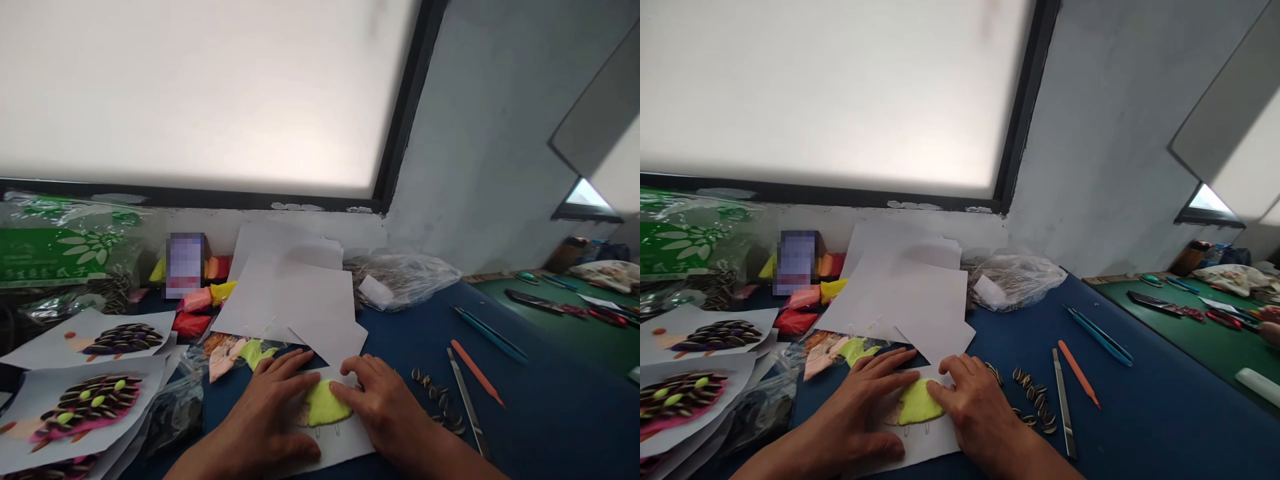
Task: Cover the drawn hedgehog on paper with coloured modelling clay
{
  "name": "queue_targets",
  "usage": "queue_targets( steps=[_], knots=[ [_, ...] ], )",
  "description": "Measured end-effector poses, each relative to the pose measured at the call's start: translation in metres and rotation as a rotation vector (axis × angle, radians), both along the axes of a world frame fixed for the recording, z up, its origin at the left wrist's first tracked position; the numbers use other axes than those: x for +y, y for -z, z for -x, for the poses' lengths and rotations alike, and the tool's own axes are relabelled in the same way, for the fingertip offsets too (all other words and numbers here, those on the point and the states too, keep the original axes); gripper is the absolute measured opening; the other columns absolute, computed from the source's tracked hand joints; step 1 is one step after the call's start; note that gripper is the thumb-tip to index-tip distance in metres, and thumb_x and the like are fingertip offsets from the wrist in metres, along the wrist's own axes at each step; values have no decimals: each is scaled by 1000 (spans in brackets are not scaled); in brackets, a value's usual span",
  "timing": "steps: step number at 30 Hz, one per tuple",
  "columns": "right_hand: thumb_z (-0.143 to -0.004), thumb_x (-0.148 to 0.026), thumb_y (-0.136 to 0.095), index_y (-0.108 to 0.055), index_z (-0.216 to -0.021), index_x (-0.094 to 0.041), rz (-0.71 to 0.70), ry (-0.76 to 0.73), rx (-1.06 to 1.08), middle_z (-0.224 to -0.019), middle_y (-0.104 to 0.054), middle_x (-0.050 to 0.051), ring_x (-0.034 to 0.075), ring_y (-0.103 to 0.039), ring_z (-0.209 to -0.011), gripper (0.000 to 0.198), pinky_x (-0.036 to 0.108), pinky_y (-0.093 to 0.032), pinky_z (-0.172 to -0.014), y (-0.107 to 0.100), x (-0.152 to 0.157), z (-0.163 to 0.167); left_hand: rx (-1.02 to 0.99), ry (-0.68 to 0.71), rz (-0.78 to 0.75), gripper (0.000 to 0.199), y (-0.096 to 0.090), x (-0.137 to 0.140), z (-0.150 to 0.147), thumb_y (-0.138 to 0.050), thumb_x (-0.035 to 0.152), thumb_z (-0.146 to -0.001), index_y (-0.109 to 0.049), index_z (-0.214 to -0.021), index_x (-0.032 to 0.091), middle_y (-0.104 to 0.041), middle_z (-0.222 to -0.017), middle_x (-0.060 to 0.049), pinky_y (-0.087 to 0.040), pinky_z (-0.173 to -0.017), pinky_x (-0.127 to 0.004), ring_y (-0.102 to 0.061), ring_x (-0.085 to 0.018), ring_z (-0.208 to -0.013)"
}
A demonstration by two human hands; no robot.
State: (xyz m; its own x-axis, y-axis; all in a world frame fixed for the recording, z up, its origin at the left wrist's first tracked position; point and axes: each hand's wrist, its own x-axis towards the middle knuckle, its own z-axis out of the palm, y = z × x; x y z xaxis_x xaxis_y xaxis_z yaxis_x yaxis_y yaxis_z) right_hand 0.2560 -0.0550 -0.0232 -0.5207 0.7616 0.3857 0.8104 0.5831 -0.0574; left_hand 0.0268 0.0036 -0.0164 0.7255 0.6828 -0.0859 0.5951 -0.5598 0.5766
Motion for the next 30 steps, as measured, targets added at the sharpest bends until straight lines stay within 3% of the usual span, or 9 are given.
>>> queue_targets(
  steps=[4, 12, 19, 24, 30],
  knots=[
    [-87, -1, -44, -65, -112, -22, 46, 19, 66, -103, -59, 11, 20, -54, -82, 39, 31, -46, -69, -2, -2, -3, -55, -8, -10, 79, 6, 1, 1, -82, 54, -63, -56, -135, 33, -37, -154, -10, -16, -111, -68, -29, -44, -140],
    [-85, -3, -52, -67, -106, -20, 16, 22, -30, -104, -61, 11, 20, -53, -80, 30, 33, -44, -72, -2, -5, -1, -46, -4, -17, 79, 7, 1, 2, -81, 55, -64, -56, -135, 31, -36, -154, -10, -15, -112, -67, -29, -42, -141],
    [-83, 2, -44, -62, -122, -23, 52, 34, -21, -114, -57, 12, 23, -54, -91, 50, 37, -47, -78, 3, -2, 0, -66, 0, -52, 82, 13, 3, 2, -81, 55, -62, -55, -136, 31, -38, -153, -11, -17, -112, -66, -30, -42, -140],
    [-83, 1, -49, -64, -118, -24, 123, 74, -24, -116, -57, 12, 25, -55, -96, 46, 39, -48, -81, 0, -4, 4, -56, -8, -26, 83, 5, 1, 2, -81, 55, -63, -55, -136, 28, -39, -153, -12, -18, -112, -66, -30, -43, -140],
    [-82, 1, -51, -61, -125, -26, 49, 24, -30, -134, -50, 17, 29, -56, -104, 52, 45, -49, -84, 4, -6, 4, -24, -16, -8, 86, -1, -2, 2, -81, 51, -65, -50, -140, 26, -35, -154, -13, -17, -112, -65, -28, -41, -141]
  ],
)
